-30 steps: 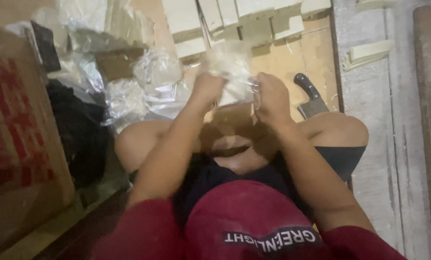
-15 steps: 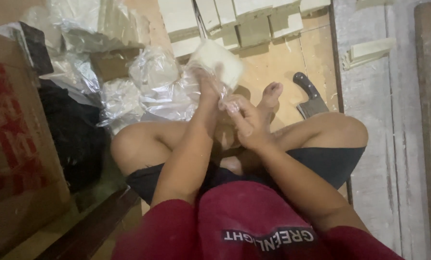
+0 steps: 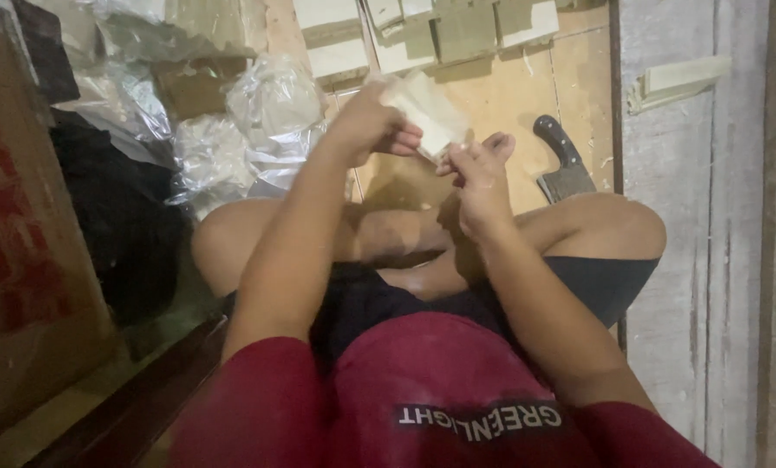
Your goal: The person sits on the floor and repeatedly picks up rectangular white blocks, places them into clear plastic bags, and sets the sealed packages aside. The process is repeated continuously with multiple blocks and bags.
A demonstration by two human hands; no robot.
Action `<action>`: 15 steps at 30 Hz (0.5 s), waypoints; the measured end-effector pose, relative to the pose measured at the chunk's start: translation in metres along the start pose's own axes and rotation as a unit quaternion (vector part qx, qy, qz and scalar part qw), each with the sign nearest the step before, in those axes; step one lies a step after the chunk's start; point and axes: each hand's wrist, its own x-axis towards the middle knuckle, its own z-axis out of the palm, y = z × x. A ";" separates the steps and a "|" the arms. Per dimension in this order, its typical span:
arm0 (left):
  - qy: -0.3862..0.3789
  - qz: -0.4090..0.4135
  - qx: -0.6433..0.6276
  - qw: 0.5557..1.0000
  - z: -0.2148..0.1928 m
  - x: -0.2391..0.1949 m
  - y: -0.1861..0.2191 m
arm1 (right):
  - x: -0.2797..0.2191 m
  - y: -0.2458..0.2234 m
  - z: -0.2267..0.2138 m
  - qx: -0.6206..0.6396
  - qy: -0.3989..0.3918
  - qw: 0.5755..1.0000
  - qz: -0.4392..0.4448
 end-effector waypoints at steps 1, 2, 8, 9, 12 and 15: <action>-0.006 0.007 -0.020 1.000 -0.009 -0.005 0.004 | 0.001 -0.009 -0.001 -0.082 -0.020 0.996 -0.018; -0.013 0.014 -0.039 0.999 -0.017 -0.010 0.008 | 0.002 -0.018 -0.002 -0.164 -0.038 0.985 -0.037; 0.152 0.278 0.438 0.841 -0.026 0.056 -0.045 | 0.009 -0.041 0.004 -0.115 -0.099 0.987 -0.058; 0.149 0.277 0.437 0.843 -0.026 0.058 -0.042 | 0.011 -0.047 0.003 -0.117 -0.096 0.987 -0.056; 0.014 0.264 0.233 0.936 -0.023 0.027 -0.018 | 0.015 -0.056 -0.002 -0.117 -0.111 0.985 -0.066; 0.038 0.288 0.506 0.812 -0.030 -0.027 0.013 | 0.018 -0.061 -0.004 -0.155 -0.116 0.978 -0.075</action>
